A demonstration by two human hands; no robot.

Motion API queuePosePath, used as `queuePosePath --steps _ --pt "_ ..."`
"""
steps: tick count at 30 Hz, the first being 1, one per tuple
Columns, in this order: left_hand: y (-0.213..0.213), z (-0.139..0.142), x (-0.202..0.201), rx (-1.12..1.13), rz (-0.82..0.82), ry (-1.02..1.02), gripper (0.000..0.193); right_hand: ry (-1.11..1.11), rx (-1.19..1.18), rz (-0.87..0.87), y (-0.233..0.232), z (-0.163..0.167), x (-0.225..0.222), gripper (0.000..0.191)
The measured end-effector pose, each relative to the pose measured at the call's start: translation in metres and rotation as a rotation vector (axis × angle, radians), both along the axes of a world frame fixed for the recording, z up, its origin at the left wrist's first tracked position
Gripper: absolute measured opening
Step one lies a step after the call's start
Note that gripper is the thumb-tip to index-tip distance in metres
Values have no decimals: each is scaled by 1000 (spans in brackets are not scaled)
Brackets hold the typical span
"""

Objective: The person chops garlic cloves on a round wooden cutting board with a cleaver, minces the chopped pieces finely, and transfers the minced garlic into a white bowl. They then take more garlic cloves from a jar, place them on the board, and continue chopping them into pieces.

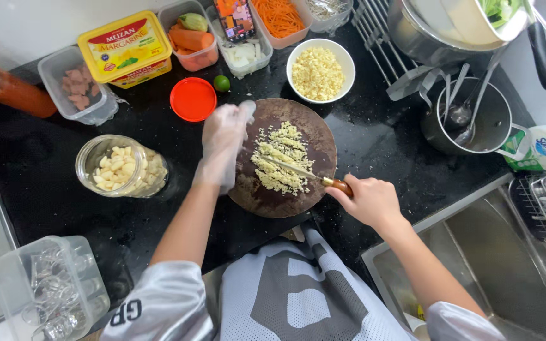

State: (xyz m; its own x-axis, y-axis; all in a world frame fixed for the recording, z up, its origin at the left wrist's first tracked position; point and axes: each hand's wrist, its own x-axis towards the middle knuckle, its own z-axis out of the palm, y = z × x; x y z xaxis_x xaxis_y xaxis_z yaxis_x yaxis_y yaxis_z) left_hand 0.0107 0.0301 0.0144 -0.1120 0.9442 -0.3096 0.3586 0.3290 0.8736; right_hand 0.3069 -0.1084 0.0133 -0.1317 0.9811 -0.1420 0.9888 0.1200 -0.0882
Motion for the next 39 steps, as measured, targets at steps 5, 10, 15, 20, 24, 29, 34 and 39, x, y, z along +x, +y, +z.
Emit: queuePosePath --steps 5,10,15,20,24,29,34,39 --pt "-35 -16 -1 -20 -25 184 49 -52 -66 91 -3 9 8 55" --pt "-49 -49 0 -57 50 288 54 -132 -167 90 -3 8 11 58" --pt "-51 -60 2 122 26 311 50 -77 -84 131 -4 -11 9 58" --pt "-50 -58 1 1 43 280 49 -134 -182 94 -4 0 7 59" --pt "-49 -56 -6 -9 80 183 48 -132 -200 61 -20 18 -3 58" --pt "-49 -58 -7 -1 72 245 54 -96 -184 47 -24 5 -13 58" --pt "-53 -52 -7 69 102 210 51 -86 -133 82 -11 -8 -10 57" --pt "-48 -45 -12 -43 158 118 48 -112 -191 75 -16 3 -7 57"
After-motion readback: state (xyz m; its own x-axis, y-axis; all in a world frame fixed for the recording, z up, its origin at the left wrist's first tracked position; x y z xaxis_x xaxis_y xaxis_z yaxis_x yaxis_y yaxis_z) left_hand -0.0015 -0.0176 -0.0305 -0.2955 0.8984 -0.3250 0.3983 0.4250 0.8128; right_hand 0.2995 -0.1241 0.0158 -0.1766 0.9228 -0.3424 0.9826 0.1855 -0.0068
